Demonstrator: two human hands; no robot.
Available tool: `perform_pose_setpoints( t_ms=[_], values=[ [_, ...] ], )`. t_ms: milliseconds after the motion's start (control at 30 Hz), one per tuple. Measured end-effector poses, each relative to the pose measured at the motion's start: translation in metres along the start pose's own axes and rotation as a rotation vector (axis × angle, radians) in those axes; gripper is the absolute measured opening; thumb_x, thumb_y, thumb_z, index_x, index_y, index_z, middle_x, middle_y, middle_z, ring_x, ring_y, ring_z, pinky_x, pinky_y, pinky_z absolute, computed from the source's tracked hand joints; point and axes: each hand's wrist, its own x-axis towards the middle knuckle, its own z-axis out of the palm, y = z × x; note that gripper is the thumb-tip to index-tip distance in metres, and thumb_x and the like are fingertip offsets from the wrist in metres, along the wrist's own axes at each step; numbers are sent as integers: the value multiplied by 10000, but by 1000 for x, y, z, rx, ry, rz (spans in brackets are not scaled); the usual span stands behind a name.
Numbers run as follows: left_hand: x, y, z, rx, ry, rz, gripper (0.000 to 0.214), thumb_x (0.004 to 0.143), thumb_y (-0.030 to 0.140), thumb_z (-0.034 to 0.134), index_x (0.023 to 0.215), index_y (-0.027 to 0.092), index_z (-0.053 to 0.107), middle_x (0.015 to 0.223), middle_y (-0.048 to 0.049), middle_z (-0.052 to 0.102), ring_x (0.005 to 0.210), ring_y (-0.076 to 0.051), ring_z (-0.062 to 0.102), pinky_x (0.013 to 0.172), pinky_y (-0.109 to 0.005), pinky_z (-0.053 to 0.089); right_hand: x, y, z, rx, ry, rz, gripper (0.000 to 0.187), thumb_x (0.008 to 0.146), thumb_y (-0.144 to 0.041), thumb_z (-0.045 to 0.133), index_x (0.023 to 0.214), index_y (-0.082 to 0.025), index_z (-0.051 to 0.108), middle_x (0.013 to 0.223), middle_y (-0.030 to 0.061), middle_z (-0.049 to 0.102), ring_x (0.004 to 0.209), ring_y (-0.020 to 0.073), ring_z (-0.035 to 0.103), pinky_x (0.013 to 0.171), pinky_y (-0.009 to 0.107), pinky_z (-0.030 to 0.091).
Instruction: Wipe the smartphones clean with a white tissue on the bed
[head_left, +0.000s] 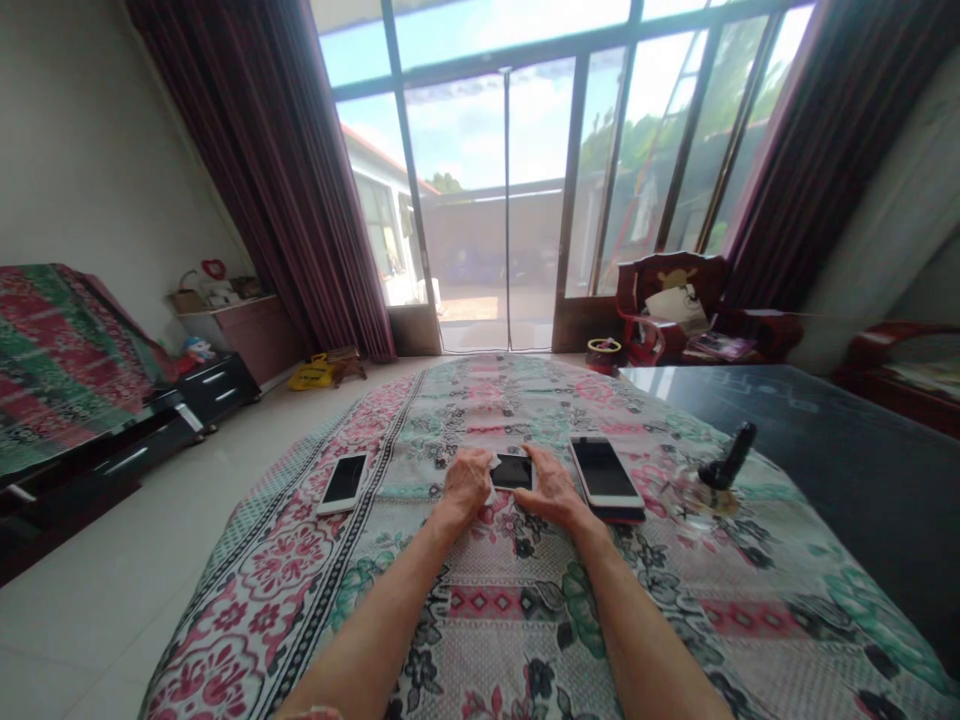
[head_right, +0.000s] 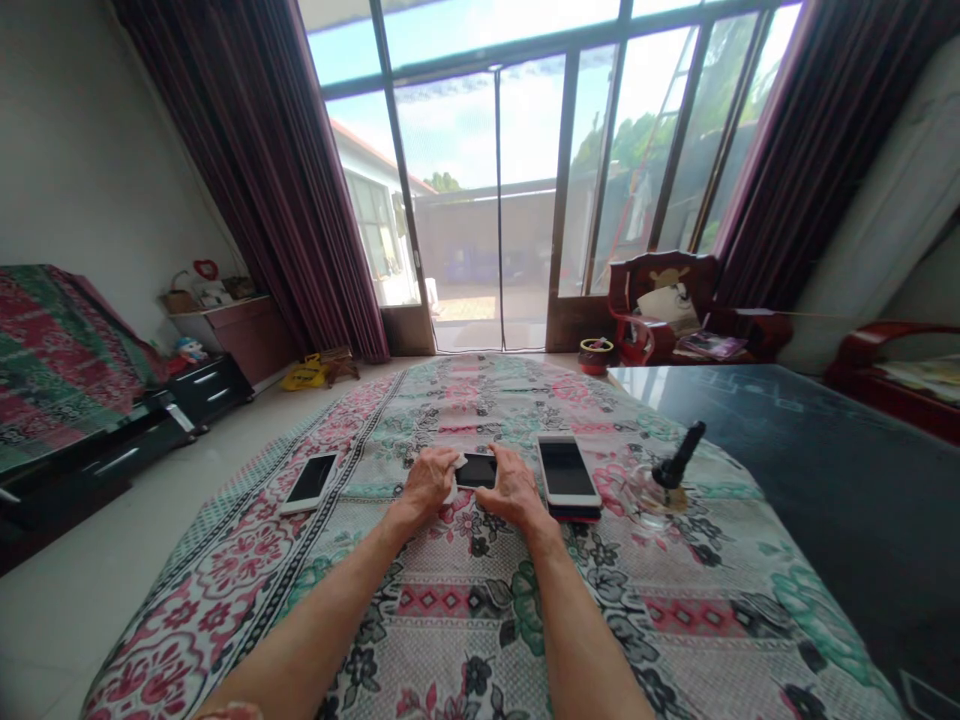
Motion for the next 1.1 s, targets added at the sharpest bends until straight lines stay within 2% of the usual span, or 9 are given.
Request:
perform_pose_setpoints(
  t_ms=[133,300,400,500,667,767,900,1000,1100],
  values=[
    [10,8,10,-24,-14,88,270,833,116,486,952,197,715,1040,-62,693,985,-191,576,902,-284,455,0,4,4,16,10,13,780,647,-277,598,1385,-133,390,1337,156,508,1263,278,459,1072,412,341],
    [15,-18,5,-20,46,-34,307,811,65,454,874,184,730,966,-64,717,964,-187,600,914,-282,456,-1,1,2,-3,-3,24,761,668,-301,614,1378,-128,403,1327,154,509,1253,287,460,1060,419,345],
    [11,-33,0,-14,69,-58,325,819,62,442,934,179,722,1024,-68,711,1000,-183,606,938,-292,453,-2,-4,-2,-18,-16,39,760,670,-296,612,1377,-112,404,1331,164,507,1258,285,455,1068,411,335],
    [2,-40,-2,-10,98,-53,345,842,56,413,979,167,709,1021,-74,707,991,-178,610,951,-306,447,-3,-8,-7,-9,-38,45,754,667,-272,593,1382,-123,404,1378,161,475,1288,282,428,1083,414,317],
    [-14,-30,-4,24,125,-13,322,864,65,418,979,179,696,1038,-67,686,977,-188,580,932,-316,449,0,-5,-9,19,-65,28,761,644,-234,571,1377,-104,417,1407,173,452,1307,282,412,1091,413,320],
    [-21,-13,-4,41,52,64,331,850,55,437,1026,186,684,1081,-65,670,1021,-199,553,924,-307,449,2,-2,-7,22,-68,27,759,645,-234,576,1370,-78,418,1397,195,456,1305,295,414,1090,422,324],
    [-22,3,-1,5,-29,154,304,855,84,461,1008,207,692,1093,-57,670,1014,-200,555,942,-329,446,3,2,-3,24,-60,23,749,638,-217,584,1366,-134,427,1387,168,469,1298,290,424,1076,433,338],
    [-16,-6,2,-33,19,163,316,852,79,454,1017,199,695,1128,-57,671,1026,-189,573,981,-341,433,4,4,-2,25,-52,8,743,640,-221,595,1360,-133,435,1365,163,485,1285,283,436,1069,420,344],
    [-5,-27,3,-53,101,96,327,832,47,450,990,171,707,1111,-75,690,1035,-185,601,999,-344,431,3,4,-3,27,-51,6,741,646,-237,611,1357,-117,437,1353,170,492,1273,284,445,1067,414,342]
  ],
)
